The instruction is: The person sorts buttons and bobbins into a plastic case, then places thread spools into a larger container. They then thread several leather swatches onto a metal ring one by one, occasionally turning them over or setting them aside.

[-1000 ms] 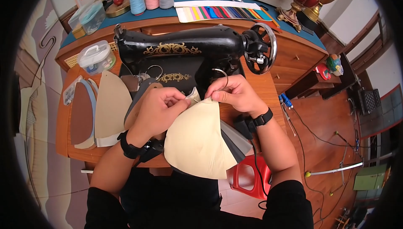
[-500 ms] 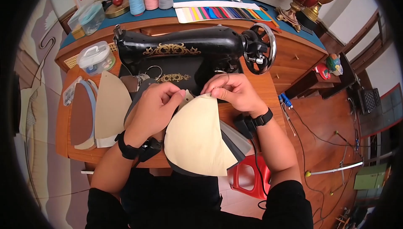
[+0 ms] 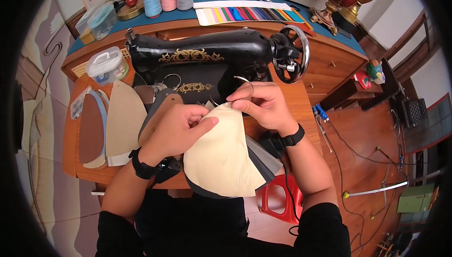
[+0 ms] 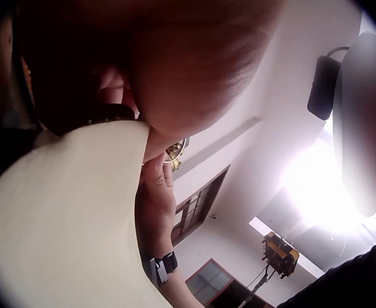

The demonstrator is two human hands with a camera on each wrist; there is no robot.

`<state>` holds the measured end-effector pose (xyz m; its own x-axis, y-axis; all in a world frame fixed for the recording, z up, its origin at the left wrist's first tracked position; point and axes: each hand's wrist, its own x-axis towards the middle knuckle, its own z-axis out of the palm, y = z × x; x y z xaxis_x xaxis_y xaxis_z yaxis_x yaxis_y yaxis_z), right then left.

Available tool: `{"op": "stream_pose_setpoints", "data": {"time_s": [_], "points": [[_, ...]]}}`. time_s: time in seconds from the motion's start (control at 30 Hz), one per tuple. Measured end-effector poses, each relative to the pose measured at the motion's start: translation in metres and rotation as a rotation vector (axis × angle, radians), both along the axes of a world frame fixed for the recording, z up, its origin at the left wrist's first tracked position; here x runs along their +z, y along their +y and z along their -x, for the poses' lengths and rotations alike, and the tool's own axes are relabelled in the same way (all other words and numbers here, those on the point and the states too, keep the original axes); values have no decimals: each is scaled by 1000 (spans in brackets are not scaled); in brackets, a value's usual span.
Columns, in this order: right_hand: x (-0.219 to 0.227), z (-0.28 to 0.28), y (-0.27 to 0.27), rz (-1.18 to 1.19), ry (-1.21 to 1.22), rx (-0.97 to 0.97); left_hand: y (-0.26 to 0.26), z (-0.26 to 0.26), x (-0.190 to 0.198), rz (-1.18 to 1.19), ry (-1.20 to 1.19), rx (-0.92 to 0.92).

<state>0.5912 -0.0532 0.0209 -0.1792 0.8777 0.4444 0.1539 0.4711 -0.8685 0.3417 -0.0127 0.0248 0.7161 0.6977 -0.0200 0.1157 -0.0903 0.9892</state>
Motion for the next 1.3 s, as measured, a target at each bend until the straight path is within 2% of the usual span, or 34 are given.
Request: {"op": "stream_pose_setpoints", "data": {"time_s": [0.1, 0.17, 0.2, 0.27, 0.3, 0.37, 0.4, 0.47, 0.57, 0.6, 0.63, 0.67, 0.7, 0.77, 0.87, 1.13, 1.3], "points": [[0, 1, 1, -54, -59, -21, -2, 2, 6, -12, 32, -35], [0, 2, 3, -111, -84, -27, -4, 3, 11, -242, 65, 11], [2, 4, 5, -177, -126, -39, -5, 2, 11, -242, 64, 9], [6, 6, 5, -241, -172, -52, -6, 2, 12, -538, 1, 48], [8, 7, 4, -276, -182, -81, -6, 2, 12, -538, -1, 49], [11, 8, 2, -311, -193, -109, -7, 1, 11, -312, 2, 67], [12, 6, 0, -303, -224, -128, -6, 0, 8, -313, 0, 66], [14, 5, -4, -301, -263, -154, -3, -3, -2, -50, -68, 42], [12, 5, -2, -307, -190, -127, 1, -2, -6, -7, -37, 3], [12, 3, -4, -73, -58, -38, 2, -1, -5, -15, -40, 4], [14, 2, -4, 162, 74, 52, 3, 0, -3, -176, -12, 7], [16, 1, -4, 243, 122, 77, 3, 1, -3, -336, 20, 10], [16, 3, -3, 240, 125, 77, 3, -1, -4, -339, 22, 9], [18, 8, -1, 259, 127, 0, 0, -4, -7, 11, -99, 8], [21, 14, 0, 243, 97, -23, 1, -1, 0, -129, 2, 27], [27, 30, -8, 242, 155, -101, 1, 0, -5, -251, 2, 63], [41, 33, -15, 367, 102, -68, -3, -1, -2, -326, -37, 114]]}}
